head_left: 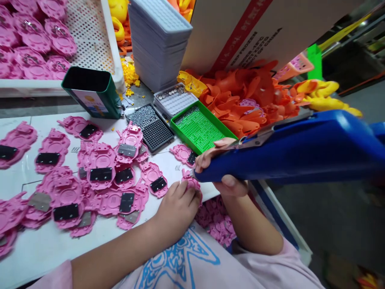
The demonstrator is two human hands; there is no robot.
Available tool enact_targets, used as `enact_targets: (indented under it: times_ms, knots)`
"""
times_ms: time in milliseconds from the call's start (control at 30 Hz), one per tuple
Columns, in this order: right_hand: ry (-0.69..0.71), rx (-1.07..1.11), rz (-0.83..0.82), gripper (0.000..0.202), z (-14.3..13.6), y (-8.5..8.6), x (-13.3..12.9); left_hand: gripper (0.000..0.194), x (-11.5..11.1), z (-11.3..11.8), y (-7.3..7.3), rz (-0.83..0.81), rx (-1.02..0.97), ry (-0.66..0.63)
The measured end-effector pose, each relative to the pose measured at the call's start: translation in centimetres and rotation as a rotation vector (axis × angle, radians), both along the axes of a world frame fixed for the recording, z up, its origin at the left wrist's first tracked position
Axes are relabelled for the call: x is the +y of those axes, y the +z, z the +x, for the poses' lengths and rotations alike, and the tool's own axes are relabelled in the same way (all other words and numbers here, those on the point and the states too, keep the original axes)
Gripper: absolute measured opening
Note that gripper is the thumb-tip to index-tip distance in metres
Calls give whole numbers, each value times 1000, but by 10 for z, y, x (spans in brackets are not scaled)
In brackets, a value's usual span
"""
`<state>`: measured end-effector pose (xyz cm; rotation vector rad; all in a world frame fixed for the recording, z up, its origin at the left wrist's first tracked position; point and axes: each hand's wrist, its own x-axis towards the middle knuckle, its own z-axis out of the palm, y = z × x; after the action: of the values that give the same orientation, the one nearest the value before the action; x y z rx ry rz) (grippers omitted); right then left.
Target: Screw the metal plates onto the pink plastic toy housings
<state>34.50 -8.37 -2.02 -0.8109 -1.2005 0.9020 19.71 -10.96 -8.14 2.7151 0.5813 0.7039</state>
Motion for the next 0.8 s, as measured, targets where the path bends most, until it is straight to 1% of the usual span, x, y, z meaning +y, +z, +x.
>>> enact_targets:
  times_ms: [100, 200, 300, 367, 400, 433, 500, 567, 600, 633, 667, 733, 800]
  knots:
    - [23, 6, 7, 33, -1, -3, 0, 18, -1, -1, -1, -24, 37, -9]
    - [21, 38, -31, 34, 0, -4, -1, 19, -2, -2, -1, -51, 56, -24]
    - [-28, 135, -74, 32, 5, 0, -3, 23, -2, -3, 1, -30, 61, -15]
    - [-95, 209, -81, 31, 12, 7, -5, 25, -3, -3, 3, -28, 86, -22]
    - [-135, 226, -69, 29, 17, 12, -7, 26, -4, -2, 5, -48, 101, -46]
    - [-174, 226, -45, 28, 22, 18, -8, 28, -6, 0, 6, -82, 111, -94]
    - [-269, 203, 22, 25, 31, 29, -8, 33, -10, 4, 10, -152, 102, -260]
    - [-383, 180, 70, 24, 40, 36, -5, 33, -14, 9, 13, -163, 52, -437]
    - [-443, 175, 79, 23, 43, 38, -2, 31, -15, 11, 15, -146, 25, -486]
    - [-498, 174, 79, 23, 46, 37, 3, 29, -16, 14, 17, -122, 8, -482]
    - [-542, 172, 72, 23, 49, 36, 8, 28, -16, 17, 20, -100, 10, -425]
    - [-595, 164, 51, 21, 52, 30, 19, 30, -13, 23, 24, -77, 84, -201]
    - [-621, 159, 30, 20, 55, 22, 30, 36, -6, 30, 29, -71, 214, 45]
